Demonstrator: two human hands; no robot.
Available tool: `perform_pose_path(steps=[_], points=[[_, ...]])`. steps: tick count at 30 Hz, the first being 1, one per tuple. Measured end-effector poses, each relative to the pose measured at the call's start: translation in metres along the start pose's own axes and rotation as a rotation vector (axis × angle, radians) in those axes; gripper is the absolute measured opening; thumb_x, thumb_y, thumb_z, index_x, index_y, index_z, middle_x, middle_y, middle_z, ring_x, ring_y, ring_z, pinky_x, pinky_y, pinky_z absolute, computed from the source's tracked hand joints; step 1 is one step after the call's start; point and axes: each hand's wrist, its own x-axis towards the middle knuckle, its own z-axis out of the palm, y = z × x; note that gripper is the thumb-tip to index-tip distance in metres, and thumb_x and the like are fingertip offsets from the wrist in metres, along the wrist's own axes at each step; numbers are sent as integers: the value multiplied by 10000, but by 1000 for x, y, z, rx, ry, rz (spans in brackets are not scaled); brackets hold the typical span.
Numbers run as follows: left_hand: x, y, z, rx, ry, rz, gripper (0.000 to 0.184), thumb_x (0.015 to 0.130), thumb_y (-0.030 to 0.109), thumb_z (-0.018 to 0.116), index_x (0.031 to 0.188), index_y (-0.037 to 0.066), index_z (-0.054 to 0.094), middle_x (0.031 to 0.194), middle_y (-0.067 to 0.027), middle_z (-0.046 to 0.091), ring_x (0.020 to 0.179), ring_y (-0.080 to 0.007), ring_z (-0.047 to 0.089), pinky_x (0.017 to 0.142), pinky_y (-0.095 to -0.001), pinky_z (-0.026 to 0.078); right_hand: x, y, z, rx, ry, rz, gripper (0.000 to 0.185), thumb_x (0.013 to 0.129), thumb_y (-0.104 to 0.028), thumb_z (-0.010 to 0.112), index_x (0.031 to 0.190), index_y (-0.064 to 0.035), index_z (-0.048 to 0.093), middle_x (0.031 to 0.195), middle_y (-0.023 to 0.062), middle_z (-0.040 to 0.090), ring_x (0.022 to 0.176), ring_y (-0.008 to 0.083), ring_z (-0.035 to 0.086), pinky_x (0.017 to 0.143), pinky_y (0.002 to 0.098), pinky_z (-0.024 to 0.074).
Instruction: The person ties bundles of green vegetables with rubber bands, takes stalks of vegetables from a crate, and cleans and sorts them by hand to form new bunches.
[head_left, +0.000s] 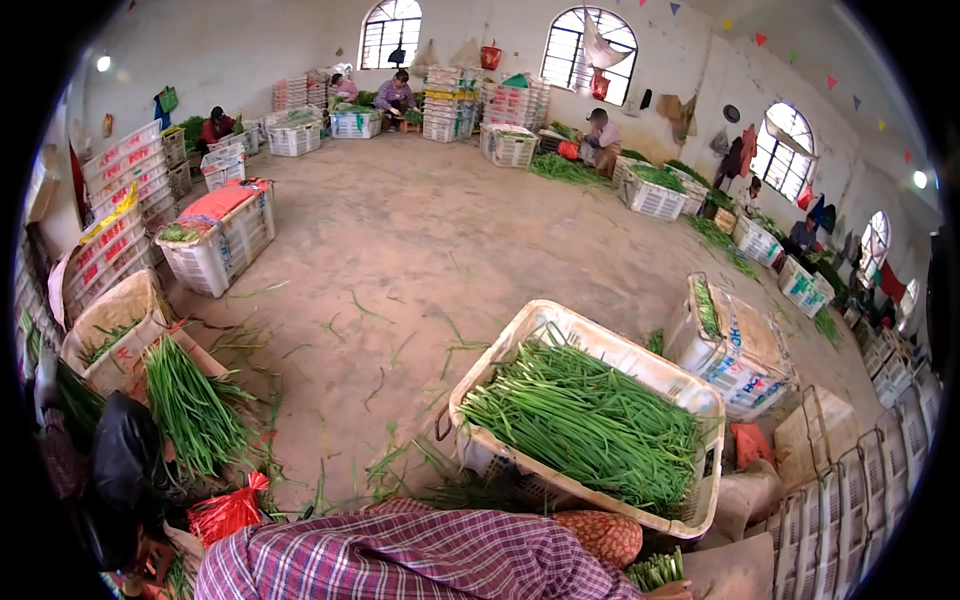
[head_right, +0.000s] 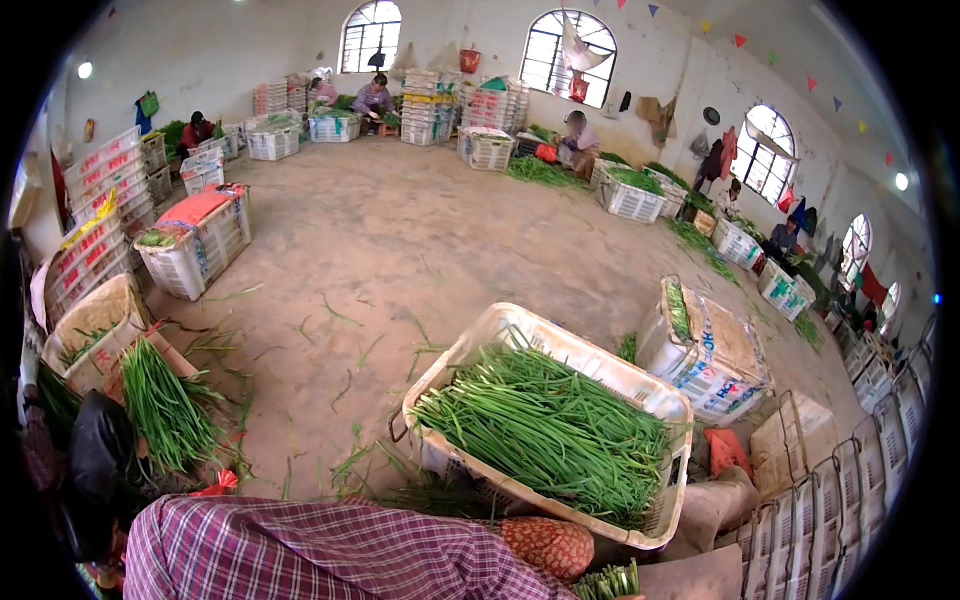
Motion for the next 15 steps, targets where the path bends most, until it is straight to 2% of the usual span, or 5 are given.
perform_pose_path(steps=[5,11,13,14,15], points=[[2,-5,8,515,100,-28,334,817,362,553,873,34,575,824,-83,588,881,-235,529,904,-438,373,-3,-2,3,18,9,28,366,941,-191,598,1261,-32,519,994,114,624,813,184,602,693,327,510],[24,-6,-41,2287,-26,220,321,720,300,676,857,30,571,810,-93,583,922,-249,522,902,-473,356,-12,4,-9,103,40,84,304,958,-180,574,1223,-33,546,940,95,640,757,180,620,633,304,526],[7,14,180,2310,105,-254,167,788,166,597,893,37,581,1005,-135,509,1035,-347,482,1113,-541,207,-14,9,-17,187,74,119,284,964,-176,565,1210,-33,555,922,89,646,739,179,625,613,297,531],[-2,2,160,2357,229,329,157,795,99,569,939,46,603,1041,-130,533,1076,-345,493,1098,-524,246,-17,10,-22,224,96,137,275,967,-174,561,1203,-33,559,913,86,649,730,178,628,603,293,534],[-6,4,183,2466,217,561,280,776,56,580,1054,36,606,1127,-144,541,1181,-347,473,1073,-512,299,-22,9,-28,249,120,145,266,970,-172,557,1197,-33,564,904,83,651,720,177,631,593,289,537]])
